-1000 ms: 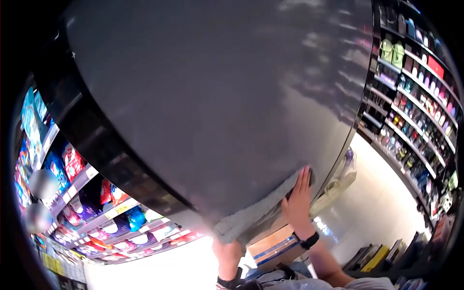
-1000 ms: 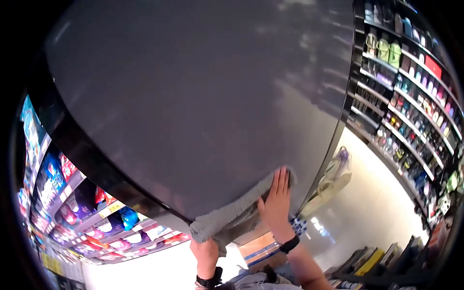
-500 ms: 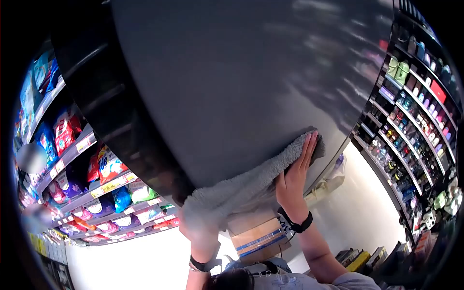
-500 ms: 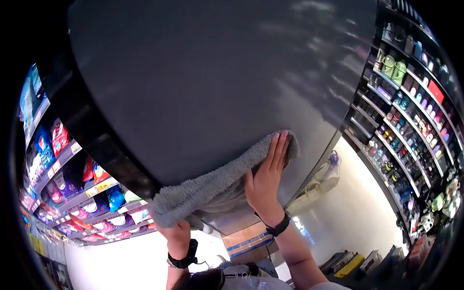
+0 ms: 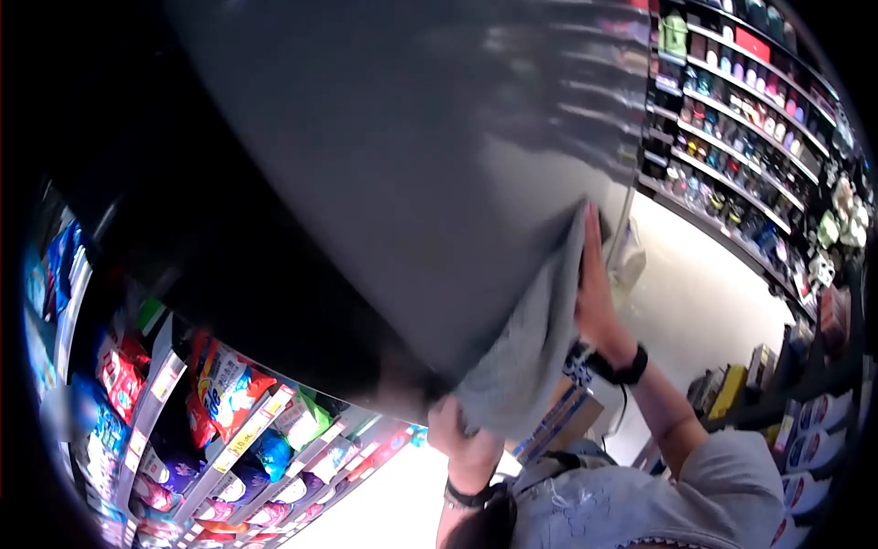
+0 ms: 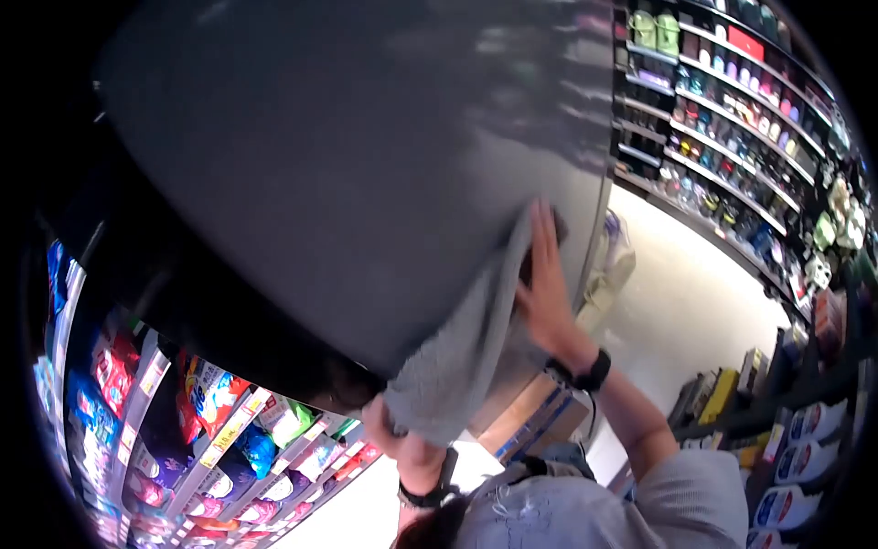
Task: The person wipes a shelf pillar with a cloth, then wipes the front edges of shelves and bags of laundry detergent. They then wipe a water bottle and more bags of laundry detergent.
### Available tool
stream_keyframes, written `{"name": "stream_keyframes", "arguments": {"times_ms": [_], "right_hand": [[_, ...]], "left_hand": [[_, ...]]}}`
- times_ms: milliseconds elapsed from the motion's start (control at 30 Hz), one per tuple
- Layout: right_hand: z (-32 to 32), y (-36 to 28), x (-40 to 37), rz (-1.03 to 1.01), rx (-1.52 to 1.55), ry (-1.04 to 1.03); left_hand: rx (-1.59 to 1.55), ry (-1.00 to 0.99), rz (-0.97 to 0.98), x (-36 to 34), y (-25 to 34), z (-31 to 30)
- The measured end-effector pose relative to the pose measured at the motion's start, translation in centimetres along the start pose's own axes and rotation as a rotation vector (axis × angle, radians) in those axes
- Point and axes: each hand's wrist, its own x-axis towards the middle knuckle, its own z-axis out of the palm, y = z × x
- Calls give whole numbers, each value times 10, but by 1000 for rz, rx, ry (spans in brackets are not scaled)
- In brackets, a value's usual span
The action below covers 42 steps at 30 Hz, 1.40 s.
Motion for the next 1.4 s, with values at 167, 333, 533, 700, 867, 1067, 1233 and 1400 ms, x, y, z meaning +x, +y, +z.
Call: {"name": "stream_keyframes", "arguments": {"times_ms": [167, 333, 533, 700, 867, 1067, 1233, 1400], "right_hand": [[-22, 26, 45, -13, 86, 117], [-6, 84, -8, 148, 54, 74], [40, 142, -146, 529, 574, -129], [43, 88, -125, 214, 188, -122], [25, -17, -24, -81, 88, 1], [58, -58, -19, -131, 85, 138], [82, -9, -108, -52, -58, -105], [87, 17, -175, 75, -27, -318]], "left_hand": [[-160, -92, -319, 26, 22, 42], [60, -252, -265, -27, -8, 69], [146, -492, -110, -53, -3, 66], [90, -338, -154, -39, 5, 7], [183, 10, 71, -33, -21, -61], [14, 317, -294, -21, -17, -68], [434, -49, -298, -60, -30, -76], [435, -66, -553, -86, -19, -57]]}}
